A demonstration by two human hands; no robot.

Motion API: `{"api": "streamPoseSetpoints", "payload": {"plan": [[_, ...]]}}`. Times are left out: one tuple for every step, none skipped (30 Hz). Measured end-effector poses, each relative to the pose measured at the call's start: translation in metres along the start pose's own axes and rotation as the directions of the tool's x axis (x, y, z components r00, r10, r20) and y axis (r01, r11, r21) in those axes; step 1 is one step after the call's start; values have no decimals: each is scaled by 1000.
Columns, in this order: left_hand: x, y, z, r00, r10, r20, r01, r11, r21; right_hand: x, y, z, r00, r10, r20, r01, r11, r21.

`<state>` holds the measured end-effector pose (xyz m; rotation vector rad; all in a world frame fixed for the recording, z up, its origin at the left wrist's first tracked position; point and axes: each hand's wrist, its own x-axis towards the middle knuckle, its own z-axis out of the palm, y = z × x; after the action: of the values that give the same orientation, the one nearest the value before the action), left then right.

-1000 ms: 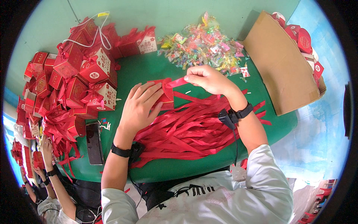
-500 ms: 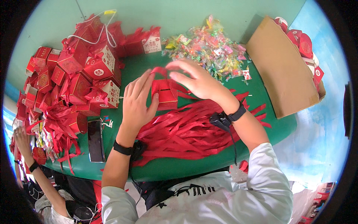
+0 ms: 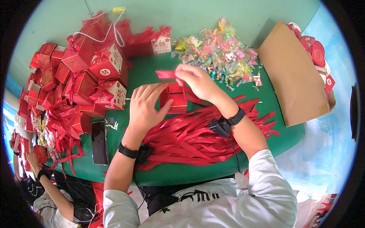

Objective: The person assembles small red gift boxes by placing wrapped candies inside, closing the boxes, and tying red ribbons around them. The person repeats this process for multiple boxes, stacking the finished items on the left side of the table.

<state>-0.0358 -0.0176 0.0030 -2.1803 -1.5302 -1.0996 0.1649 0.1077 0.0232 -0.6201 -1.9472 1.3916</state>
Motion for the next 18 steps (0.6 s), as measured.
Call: {"api": "streamPoseSetpoints", "payload": {"plan": [[0,0,1,1000,-30,4,30,1000,-5,0,-1,-3,1000,12,13,-12,1000,24],[-1,0,3,998,-64,18,64,998,-24,-1,-2,-6,999,29,37,-29,1000,-1],[-3,-2,2,995,-99,33,100,994,-36,-2,-6,-7,997,43,64,-42,999,-22],[-4,-3,3,990,-134,48,136,990,-47,-3,-9,-6,994,58,91,-55,998,-44],[-6,-3,6,977,-209,27,211,969,-127,-3,-12,-4,995,52,83,-46,997,-68],[-7,-4,10,959,-283,10,279,938,-207,-3,-15,-2,996,43,73,-37,995,-93],[-8,-4,13,934,-357,-1,342,895,-287,-4,-16,0,997,35,64,-27,993,-118],[-10,-5,14,932,-363,3,347,889,-299,-4,-15,0,995,47,84,-37,992,-117],[-9,-6,14,931,-366,6,349,883,-313,-4,-14,-2,993,57,101,-45,992,-119],[-8,-6,13,930,-368,9,351,877,-328,-4,-13,-4,991,67,118,-53,991,-120],[-8,-6,12,918,-396,31,383,863,-330,-3,-10,-5,991,66,112,-53,992,-112],[-7,-4,10,903,-426,51,417,846,-333,-2,-7,-5,992,65,110,-54,993,-106],[-7,-3,9,888,-455,72,451,827,-335,-2,-5,-5,992,65,108,-55,994,-99],[-7,-3,8,889,-451,79,450,829,-331,-2,-3,-6,992,71,108,-58,992,-115],[-7,-3,8,890,-448,84,450,831,-328,-2,-4,-5,991,77,110,-62,989,-134],[-7,-3,8,891,-446,90,449,832,-325,-2,-4,-5,990,84,111,-66,986,-152],[-7,-3,7,896,-436,87,440,839,-319,-2,-5,-4,991,84,109,-65,984,-168],[-8,-4,8,901,-426,87,430,847,-313,-2,-6,-3,991,85,106,-65,981,-183]]}}
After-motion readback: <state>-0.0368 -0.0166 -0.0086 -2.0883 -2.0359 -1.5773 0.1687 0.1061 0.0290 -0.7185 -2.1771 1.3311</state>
